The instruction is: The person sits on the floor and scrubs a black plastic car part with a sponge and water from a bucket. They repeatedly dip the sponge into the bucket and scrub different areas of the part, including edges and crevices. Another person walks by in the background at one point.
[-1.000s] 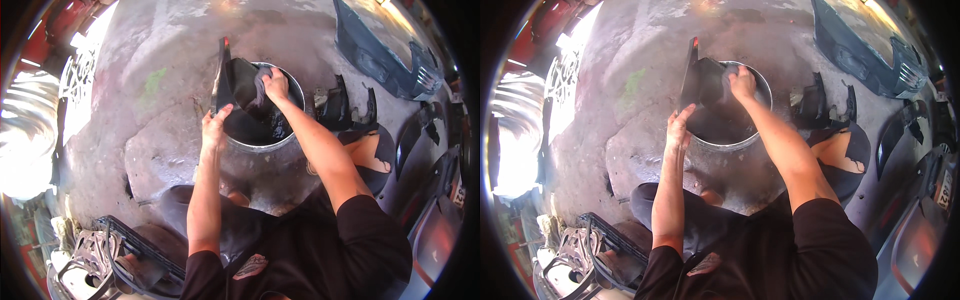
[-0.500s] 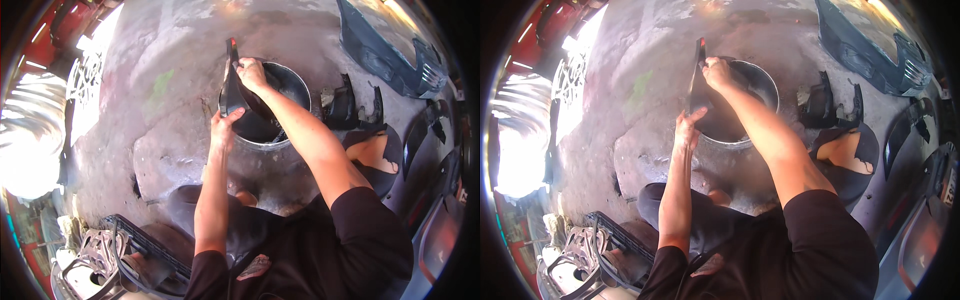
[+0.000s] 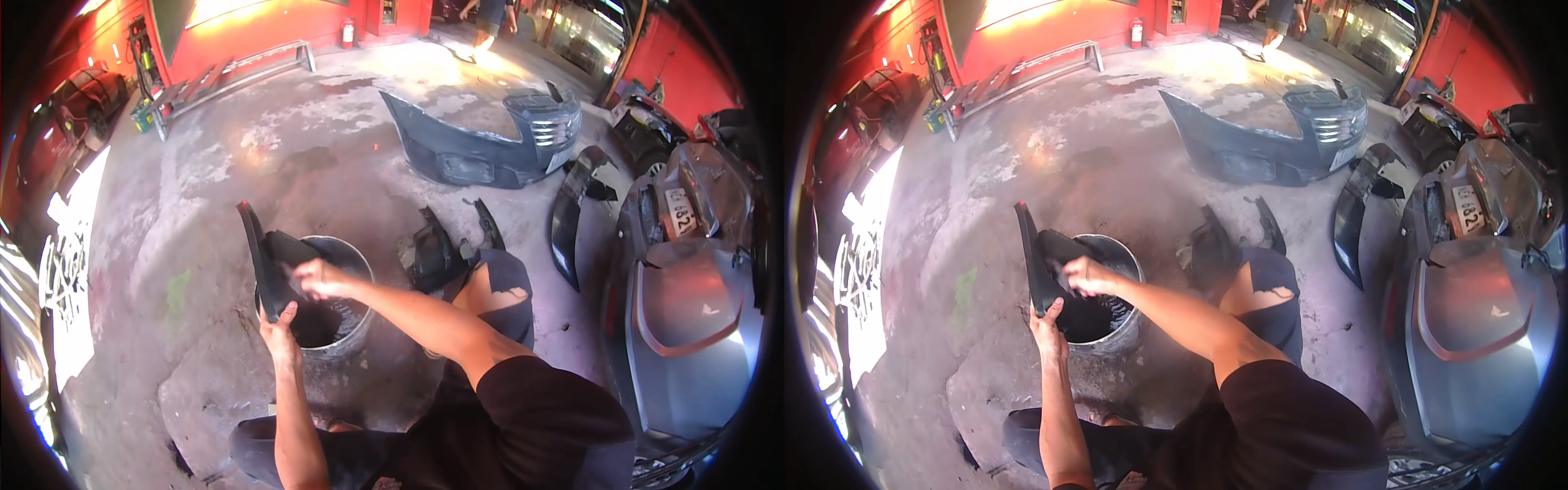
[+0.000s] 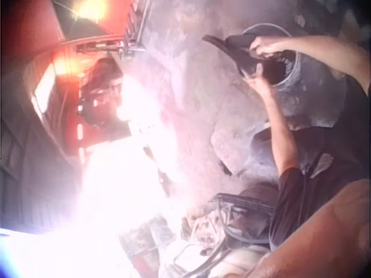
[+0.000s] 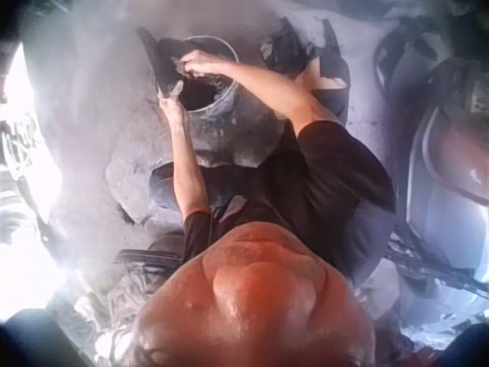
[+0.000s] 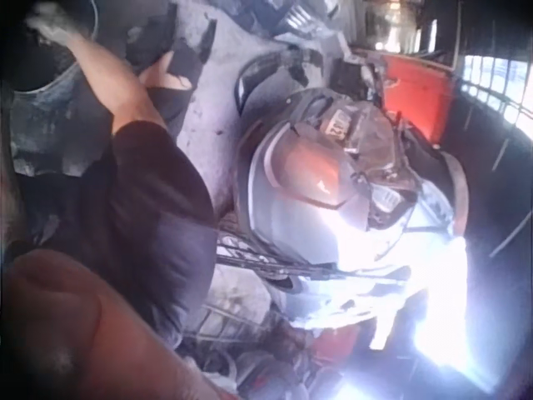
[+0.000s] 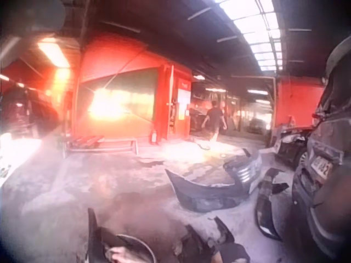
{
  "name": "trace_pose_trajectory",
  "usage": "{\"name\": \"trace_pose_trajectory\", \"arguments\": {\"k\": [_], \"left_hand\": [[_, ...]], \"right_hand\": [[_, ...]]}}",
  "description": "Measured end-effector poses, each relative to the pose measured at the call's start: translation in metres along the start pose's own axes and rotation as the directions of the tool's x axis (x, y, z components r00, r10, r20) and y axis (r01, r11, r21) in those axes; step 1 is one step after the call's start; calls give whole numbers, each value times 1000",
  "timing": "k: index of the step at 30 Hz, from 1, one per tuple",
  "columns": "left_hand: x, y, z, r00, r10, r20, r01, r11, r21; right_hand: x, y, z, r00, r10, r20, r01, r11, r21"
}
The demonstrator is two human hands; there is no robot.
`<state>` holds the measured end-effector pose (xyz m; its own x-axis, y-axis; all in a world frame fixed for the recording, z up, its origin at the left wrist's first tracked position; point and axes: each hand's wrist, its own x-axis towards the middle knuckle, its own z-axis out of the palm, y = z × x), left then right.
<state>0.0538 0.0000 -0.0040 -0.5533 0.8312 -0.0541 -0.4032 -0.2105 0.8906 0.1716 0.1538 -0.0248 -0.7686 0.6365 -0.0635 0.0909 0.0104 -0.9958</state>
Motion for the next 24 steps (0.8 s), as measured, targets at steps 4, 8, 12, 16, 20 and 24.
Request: {"name": "trace_pose_trajectory", "arguments": {"k": [4, 8, 12, 16, 20, 24], "left_hand": [[-11, -5, -9, 997, 49, 52, -53, 995, 87], [-39, 5, 9, 987, 128, 102, -143, 978, 153], [-68, 14, 23, 975, 156, 158, -189, 956, 225], [-84, 46, 26, 934, 149, 324, -237, 939, 250], [-57, 66, -3, 848, -55, 527, -2, 994, 107], [-38, 85, -29, 880, -219, 422, 289, 951, -109]], "right_hand": [[-18, -42, 11, 996, 88, 11, -86, 927, 364], [-33, -77, 13, 981, 115, 156, -125, 991, 56], [-45, -100, -1, 958, 65, 278, -62, 998, -20], [-60, -127, -13, 925, -19, 381, 80, 986, -146], [-59, -116, -19, 815, -380, 437, 483, 862, -152], [-65, -111, -21, 792, -404, 458, 610, 553, -567]]}}
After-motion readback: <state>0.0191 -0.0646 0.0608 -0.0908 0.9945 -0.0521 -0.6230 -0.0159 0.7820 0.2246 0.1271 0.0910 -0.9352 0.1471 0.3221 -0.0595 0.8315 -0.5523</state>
